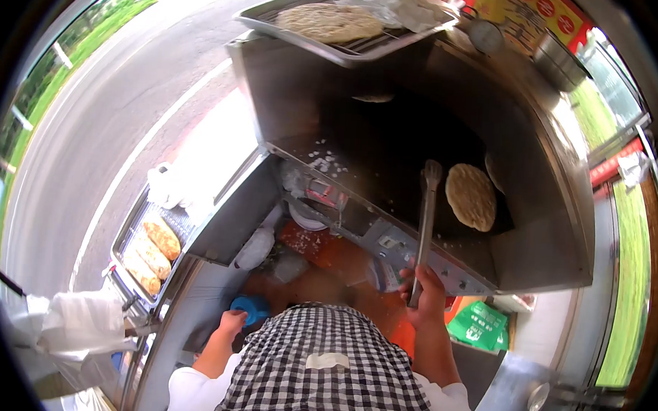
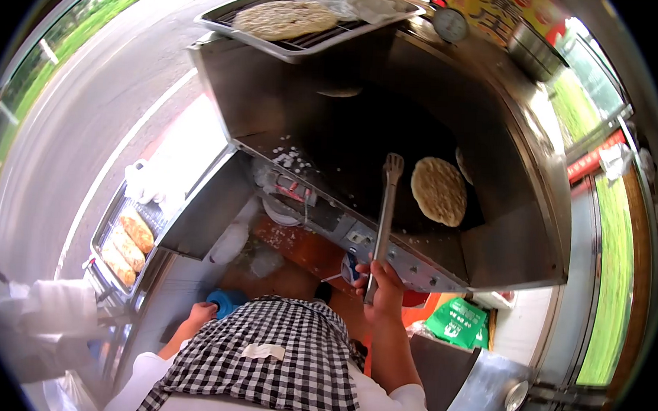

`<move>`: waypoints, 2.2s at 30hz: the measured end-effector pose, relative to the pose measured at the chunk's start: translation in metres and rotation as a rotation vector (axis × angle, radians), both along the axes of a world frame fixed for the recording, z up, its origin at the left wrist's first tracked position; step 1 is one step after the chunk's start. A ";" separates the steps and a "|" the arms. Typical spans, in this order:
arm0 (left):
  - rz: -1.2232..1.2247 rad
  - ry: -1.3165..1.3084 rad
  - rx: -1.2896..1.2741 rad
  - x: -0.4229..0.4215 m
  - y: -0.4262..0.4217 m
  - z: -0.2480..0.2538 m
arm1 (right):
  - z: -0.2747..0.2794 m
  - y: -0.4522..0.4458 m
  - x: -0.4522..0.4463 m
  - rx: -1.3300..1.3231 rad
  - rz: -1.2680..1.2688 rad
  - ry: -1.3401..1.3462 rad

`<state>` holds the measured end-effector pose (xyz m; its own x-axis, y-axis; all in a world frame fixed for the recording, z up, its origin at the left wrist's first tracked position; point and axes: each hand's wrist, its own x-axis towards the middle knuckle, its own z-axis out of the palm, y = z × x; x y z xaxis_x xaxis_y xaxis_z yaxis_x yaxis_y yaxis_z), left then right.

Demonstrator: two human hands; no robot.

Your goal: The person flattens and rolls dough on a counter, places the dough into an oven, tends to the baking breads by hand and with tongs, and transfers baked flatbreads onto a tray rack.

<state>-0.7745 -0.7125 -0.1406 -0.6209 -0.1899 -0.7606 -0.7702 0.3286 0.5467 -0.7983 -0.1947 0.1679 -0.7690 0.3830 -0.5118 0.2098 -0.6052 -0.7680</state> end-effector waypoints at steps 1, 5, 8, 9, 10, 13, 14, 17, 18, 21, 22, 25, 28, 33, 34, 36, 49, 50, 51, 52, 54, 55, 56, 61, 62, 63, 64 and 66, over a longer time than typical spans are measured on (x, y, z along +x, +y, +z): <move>0.005 0.009 -0.035 0.002 0.003 0.006 | 0.000 0.000 -0.005 -0.001 0.017 0.004; 0.050 0.005 -0.109 0.014 0.006 0.016 | -0.002 -0.002 -0.021 0.037 0.091 0.018; 0.064 0.043 -0.151 0.022 0.012 0.026 | -0.005 0.005 -0.031 0.055 0.136 -0.018; 0.075 0.033 -0.166 0.028 0.015 0.026 | -0.005 0.005 -0.037 0.061 0.154 -0.023; 0.076 0.030 -0.153 0.032 0.016 0.026 | -0.005 0.006 -0.039 0.062 0.152 -0.028; 0.145 0.005 -0.126 0.046 0.022 0.024 | 0.006 -0.001 -0.052 0.047 0.174 -0.038; 0.161 0.003 -0.136 0.050 0.025 0.023 | 0.010 -0.003 -0.056 0.038 0.161 -0.046; 0.182 0.008 -0.161 0.061 0.029 0.020 | 0.009 -0.002 -0.067 0.072 0.197 -0.043; 0.183 0.012 -0.169 0.065 0.029 0.020 | 0.012 -0.004 -0.069 0.071 0.195 -0.049; 0.210 -0.010 -0.140 0.072 0.027 0.019 | 0.013 -0.005 -0.075 0.079 0.221 -0.047; 0.222 -0.015 -0.139 0.072 0.027 0.022 | 0.012 -0.004 -0.077 0.074 0.231 -0.045; 0.247 -0.023 -0.142 0.070 0.028 0.033 | 0.010 -0.002 -0.079 0.060 0.241 -0.046; 0.260 -0.028 -0.151 0.068 0.028 0.035 | 0.009 -0.001 -0.081 0.048 0.234 -0.054; 0.227 -0.034 -0.159 0.062 0.027 0.028 | 0.006 0.009 -0.080 0.016 0.212 -0.029; 0.224 -0.034 -0.157 0.060 0.027 0.027 | 0.005 0.010 -0.080 0.023 0.203 -0.027; 0.213 -0.036 -0.150 0.056 0.027 0.026 | 0.006 0.013 -0.078 0.041 0.181 -0.025; 0.290 -0.017 0.038 0.046 0.030 0.007 | 0.000 0.048 -0.075 -0.001 0.174 -0.021; 0.289 -0.007 0.049 0.046 0.030 0.007 | 0.001 0.050 -0.076 -0.006 0.185 -0.028; 0.297 -0.014 0.045 0.046 0.030 0.006 | 0.004 0.052 -0.078 0.013 0.197 -0.031; 0.308 -0.021 0.043 0.045 0.032 0.007 | 0.004 0.055 -0.081 0.017 0.208 -0.040; 0.297 -0.035 0.055 0.043 0.032 0.007 | 0.004 0.063 -0.087 0.025 0.236 -0.058; 0.293 -0.041 0.062 0.042 0.032 0.007 | 0.006 0.067 -0.091 0.040 0.251 -0.062; 0.295 -0.031 0.061 0.041 0.033 0.007 | 0.008 0.070 -0.097 0.054 0.265 -0.065; 0.308 -0.002 0.064 0.048 0.034 -0.004 | 0.020 0.083 -0.132 0.117 0.364 -0.081; 0.313 -0.001 0.066 0.050 0.036 -0.002 | 0.020 0.086 -0.140 0.120 0.386 -0.093; 0.318 0.001 0.068 0.053 0.038 0.000 | 0.019 0.089 -0.149 0.124 0.408 -0.104; 0.324 0.003 0.070 0.055 0.041 0.003 | 0.017 0.093 -0.158 0.114 0.421 -0.094; 0.305 0.014 0.053 0.060 0.046 0.015 | 0.011 0.097 -0.176 0.093 0.447 -0.074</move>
<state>-0.7144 -0.6662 -0.1253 -0.5515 -0.3296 -0.7663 -0.8214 0.0545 0.5677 -0.9745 -0.0973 0.1791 -0.8319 0.0693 -0.5506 0.4906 -0.3718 -0.7881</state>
